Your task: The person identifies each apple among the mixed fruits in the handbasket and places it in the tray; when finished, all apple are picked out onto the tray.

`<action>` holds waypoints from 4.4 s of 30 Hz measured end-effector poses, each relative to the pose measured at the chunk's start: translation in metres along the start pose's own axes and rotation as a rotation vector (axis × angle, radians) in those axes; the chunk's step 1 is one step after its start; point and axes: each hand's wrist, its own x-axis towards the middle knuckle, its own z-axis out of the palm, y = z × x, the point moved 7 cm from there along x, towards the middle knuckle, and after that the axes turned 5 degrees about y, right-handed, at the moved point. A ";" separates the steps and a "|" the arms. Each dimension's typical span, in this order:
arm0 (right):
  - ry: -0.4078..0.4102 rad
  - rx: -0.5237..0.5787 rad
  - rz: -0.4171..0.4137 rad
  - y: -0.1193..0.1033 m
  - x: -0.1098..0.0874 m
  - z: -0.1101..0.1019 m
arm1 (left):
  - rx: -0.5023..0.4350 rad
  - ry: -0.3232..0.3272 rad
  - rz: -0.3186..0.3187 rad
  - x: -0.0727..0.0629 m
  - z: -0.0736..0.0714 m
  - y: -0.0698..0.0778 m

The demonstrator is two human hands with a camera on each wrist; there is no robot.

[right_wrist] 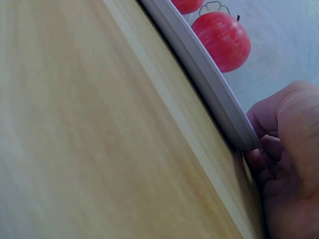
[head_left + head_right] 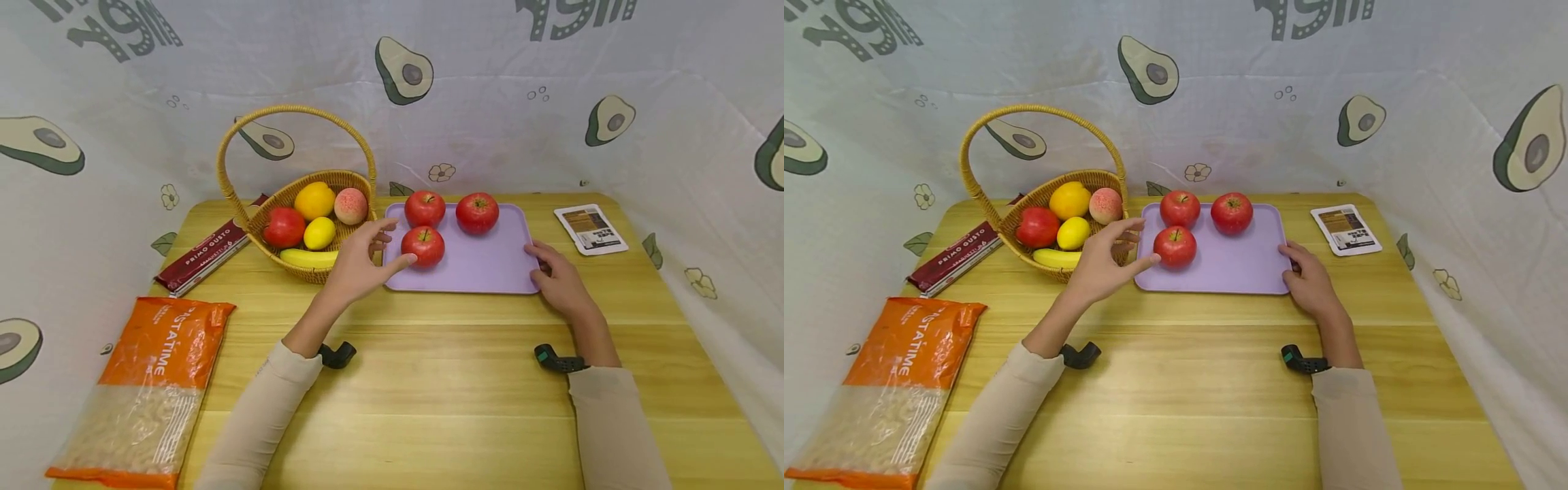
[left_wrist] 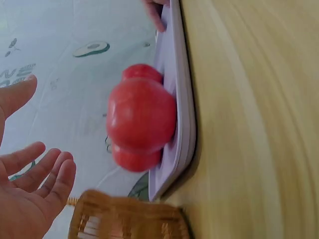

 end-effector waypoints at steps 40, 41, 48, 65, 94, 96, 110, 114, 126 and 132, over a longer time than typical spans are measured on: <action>-0.002 0.007 0.010 0.001 0.000 0.000 | 0.437 0.328 -0.334 -0.025 -0.141 -0.078; -0.001 0.006 0.009 0.001 0.000 0.000 | 0.440 0.327 -0.339 -0.025 -0.141 -0.079; 0.008 0.003 -0.008 -0.001 0.001 -0.001 | 0.451 0.316 -0.361 -0.020 -0.143 -0.083; -0.002 0.005 -0.001 0.000 0.001 0.001 | 0.520 0.218 -0.457 -0.005 -0.138 -0.088; 0.002 -0.013 -0.010 -0.001 0.001 0.000 | 0.470 0.213 -0.362 -0.001 -0.141 -0.094; 0.003 -0.011 -0.010 0.000 0.001 0.000 | 0.463 0.232 -0.348 -0.002 -0.142 -0.094; 0.002 -0.004 0.001 -0.001 0.000 0.001 | 0.468 0.213 -0.235 0.001 -0.140 -0.095; 0.008 -0.010 0.001 -0.002 0.001 -0.001 | 0.455 0.220 -0.242 0.002 -0.140 -0.095; 0.011 0.023 0.007 -0.002 0.000 0.000 | 0.398 0.333 -0.284 -0.004 -0.142 -0.097; 0.003 0.025 0.019 -0.002 0.001 0.001 | 0.374 0.381 -0.192 -0.005 -0.141 -0.091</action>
